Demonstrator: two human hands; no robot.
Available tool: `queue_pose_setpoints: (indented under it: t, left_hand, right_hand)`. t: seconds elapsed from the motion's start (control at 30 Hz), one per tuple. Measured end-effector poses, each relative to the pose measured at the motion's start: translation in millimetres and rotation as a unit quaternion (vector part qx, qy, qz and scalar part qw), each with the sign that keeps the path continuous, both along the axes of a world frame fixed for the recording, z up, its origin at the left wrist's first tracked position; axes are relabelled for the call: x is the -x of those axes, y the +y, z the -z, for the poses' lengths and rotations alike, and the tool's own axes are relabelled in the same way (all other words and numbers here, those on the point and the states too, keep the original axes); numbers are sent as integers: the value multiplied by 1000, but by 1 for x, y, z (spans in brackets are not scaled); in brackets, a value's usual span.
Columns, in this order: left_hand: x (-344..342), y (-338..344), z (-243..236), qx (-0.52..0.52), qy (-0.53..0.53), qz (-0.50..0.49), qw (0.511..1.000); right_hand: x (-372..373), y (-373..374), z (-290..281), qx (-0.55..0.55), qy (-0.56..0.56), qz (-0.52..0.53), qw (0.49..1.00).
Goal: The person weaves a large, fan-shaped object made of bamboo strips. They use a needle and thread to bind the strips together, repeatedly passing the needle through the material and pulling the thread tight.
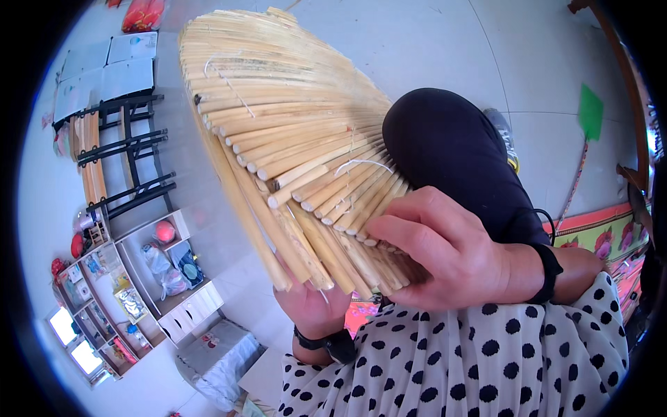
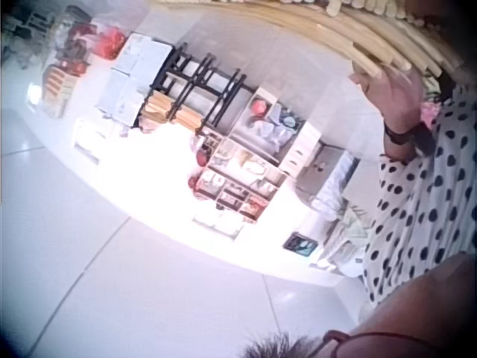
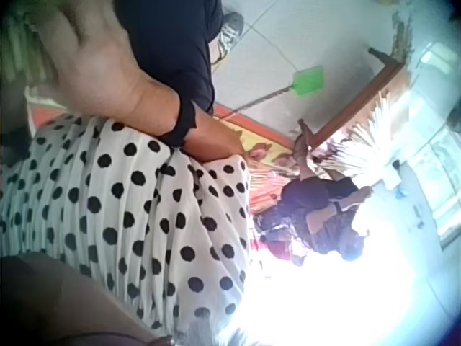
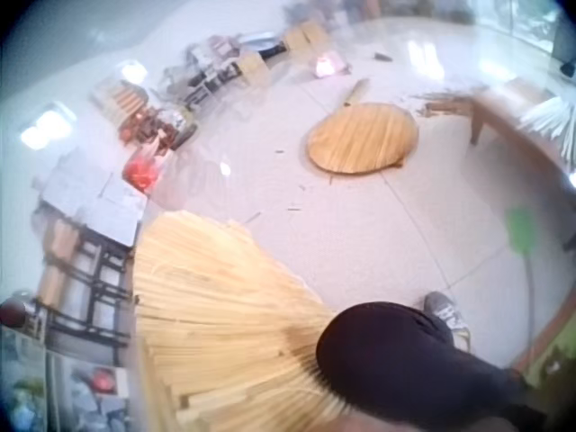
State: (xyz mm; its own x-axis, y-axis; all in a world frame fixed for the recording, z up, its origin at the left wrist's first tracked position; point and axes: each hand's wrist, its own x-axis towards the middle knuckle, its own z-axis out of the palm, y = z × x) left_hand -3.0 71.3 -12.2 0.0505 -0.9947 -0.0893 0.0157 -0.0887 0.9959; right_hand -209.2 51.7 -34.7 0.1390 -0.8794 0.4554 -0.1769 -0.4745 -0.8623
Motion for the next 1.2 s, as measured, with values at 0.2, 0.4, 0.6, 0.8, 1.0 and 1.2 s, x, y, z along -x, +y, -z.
queue_pose_setpoints:
  t: [0.2, 0.4, 0.6, 0.8, 1.0, 1.2]
  left_hand:
    - [5, -9, 7, -45, 314, 7, 948]
    - [8, -16, 12, 1, 152, 22, 988]
    - [20, -18, 9, -44, 333, -25, 942]
    - [7, -3, 4, 23, 40, -32, 998]
    - [-1, -8, 2, 3, 256, -28, 966]
    - [-7, -12, 10, -2, 288, -2, 958]
  right_hand:
    - [-3, 2, 4, 12, -12, 10, 1000]
    - [3, -2, -4, -22, -24, -25, 999]
    - [1, 0, -2, -46, -47, -34, 997]
    - [-5, 3, 3, -30, -34, -39, 998]
    - [-11, -3, 0, -56, -20, -68, 996]
    - [-8, -5, -5, -90, -18, -91, 992]
